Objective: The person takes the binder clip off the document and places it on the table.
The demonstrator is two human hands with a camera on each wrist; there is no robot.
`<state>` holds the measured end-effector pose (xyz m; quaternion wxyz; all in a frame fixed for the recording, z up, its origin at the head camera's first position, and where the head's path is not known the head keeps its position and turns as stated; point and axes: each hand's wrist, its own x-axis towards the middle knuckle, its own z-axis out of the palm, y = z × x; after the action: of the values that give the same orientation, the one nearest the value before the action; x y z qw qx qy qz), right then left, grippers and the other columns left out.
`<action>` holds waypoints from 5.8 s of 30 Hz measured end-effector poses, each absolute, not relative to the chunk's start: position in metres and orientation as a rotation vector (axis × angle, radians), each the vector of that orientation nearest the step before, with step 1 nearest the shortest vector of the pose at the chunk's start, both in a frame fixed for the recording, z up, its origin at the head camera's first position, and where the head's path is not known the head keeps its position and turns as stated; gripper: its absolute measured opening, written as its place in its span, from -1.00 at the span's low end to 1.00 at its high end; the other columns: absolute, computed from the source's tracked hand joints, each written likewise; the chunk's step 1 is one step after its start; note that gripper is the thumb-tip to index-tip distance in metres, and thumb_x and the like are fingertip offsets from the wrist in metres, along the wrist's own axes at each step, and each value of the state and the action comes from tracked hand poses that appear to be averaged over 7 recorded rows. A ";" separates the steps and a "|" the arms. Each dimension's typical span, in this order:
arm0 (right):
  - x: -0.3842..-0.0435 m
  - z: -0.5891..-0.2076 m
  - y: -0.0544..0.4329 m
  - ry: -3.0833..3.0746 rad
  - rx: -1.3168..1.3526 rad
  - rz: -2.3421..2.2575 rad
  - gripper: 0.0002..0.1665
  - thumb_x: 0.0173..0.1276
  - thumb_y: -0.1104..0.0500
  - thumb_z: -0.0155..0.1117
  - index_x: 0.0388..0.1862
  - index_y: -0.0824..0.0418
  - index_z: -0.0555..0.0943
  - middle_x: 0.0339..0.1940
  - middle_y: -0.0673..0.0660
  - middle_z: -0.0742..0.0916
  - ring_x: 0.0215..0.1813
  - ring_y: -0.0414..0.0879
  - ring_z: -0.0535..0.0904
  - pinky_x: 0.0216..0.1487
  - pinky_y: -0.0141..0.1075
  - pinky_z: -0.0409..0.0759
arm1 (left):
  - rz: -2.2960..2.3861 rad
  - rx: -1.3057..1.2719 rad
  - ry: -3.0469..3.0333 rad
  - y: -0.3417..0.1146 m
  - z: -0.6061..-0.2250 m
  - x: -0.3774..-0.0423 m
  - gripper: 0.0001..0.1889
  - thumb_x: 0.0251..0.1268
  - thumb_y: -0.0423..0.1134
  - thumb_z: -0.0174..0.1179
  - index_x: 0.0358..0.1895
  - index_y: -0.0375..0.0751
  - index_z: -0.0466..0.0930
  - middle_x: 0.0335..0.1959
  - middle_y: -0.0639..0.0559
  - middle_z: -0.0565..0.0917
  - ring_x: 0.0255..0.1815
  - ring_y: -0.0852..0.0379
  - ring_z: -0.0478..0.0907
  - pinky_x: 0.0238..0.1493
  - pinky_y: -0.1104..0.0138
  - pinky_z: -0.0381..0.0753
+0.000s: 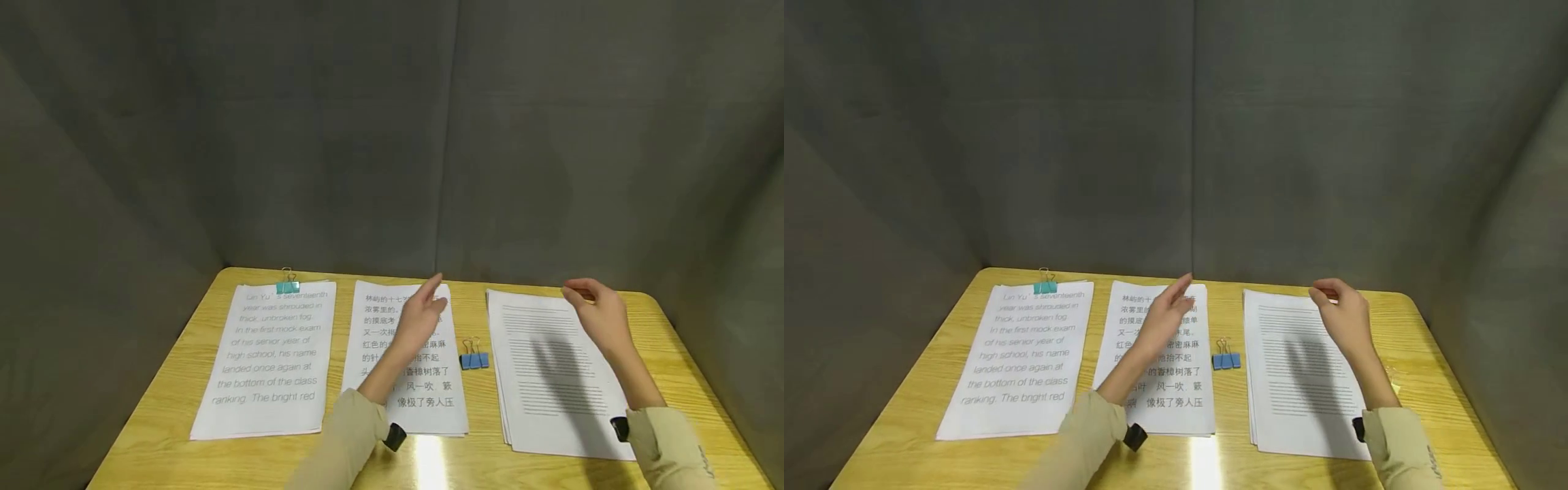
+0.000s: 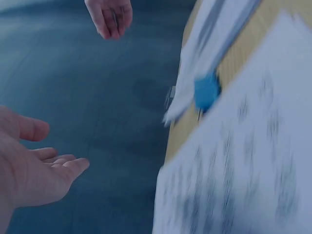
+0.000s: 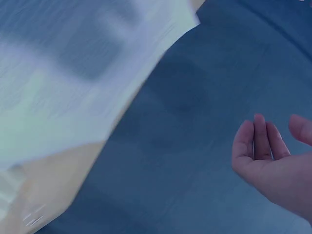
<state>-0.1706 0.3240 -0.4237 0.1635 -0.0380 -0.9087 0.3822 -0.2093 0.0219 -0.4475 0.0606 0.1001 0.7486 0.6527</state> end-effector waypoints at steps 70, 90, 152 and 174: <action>-0.200 -0.507 0.015 -2.547 -0.008 2.617 -0.60 0.53 0.36 0.13 0.22 0.62 0.46 -0.13 0.45 0.75 -0.24 0.10 0.80 -0.12 -0.18 0.76 | 1.590 -0.637 2.511 -0.287 -0.505 -0.202 -0.53 0.59 -0.34 -0.08 0.42 -0.53 0.33 0.02 -0.32 0.55 -0.12 -0.06 0.54 -0.17 0.24 0.50; -0.204 -0.501 0.019 -2.409 -0.001 2.671 -0.53 0.39 0.38 0.31 0.24 0.50 0.51 -0.26 0.20 0.76 -0.41 -0.16 0.67 -0.28 -0.36 0.71 | 1.834 -0.461 2.434 -0.277 -0.456 -0.196 -0.53 0.62 -0.29 -0.01 0.43 -0.49 0.30 0.03 -0.17 0.55 -0.17 0.15 0.53 -0.19 0.39 0.54; -0.219 -0.486 0.125 -2.187 -0.039 2.397 -0.51 0.53 0.28 0.26 0.29 0.57 0.47 -0.21 -0.03 0.79 -0.19 -0.15 0.74 -0.11 -0.31 0.73 | 1.861 0.018 2.224 -0.217 -0.459 -0.219 -0.61 0.44 -0.48 0.20 0.29 -0.48 0.55 -0.21 -0.19 0.78 -0.45 0.14 0.69 -0.51 0.44 0.59; -0.281 -0.379 0.127 -2.305 0.127 2.012 -0.49 0.61 0.14 0.18 0.30 0.52 0.49 -0.01 0.19 0.76 -0.10 -0.20 0.74 0.01 -0.38 0.69 | 1.815 0.027 2.227 -0.221 -0.457 -0.213 -0.61 0.44 -0.49 0.17 0.29 -0.45 0.56 -0.17 -0.23 0.79 -0.43 0.13 0.70 -0.51 0.43 0.51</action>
<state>-0.2812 0.1274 -0.3791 0.0395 0.0414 -0.7521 0.6565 -0.2132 -0.2211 -0.4566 0.1336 0.0095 0.7682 0.6261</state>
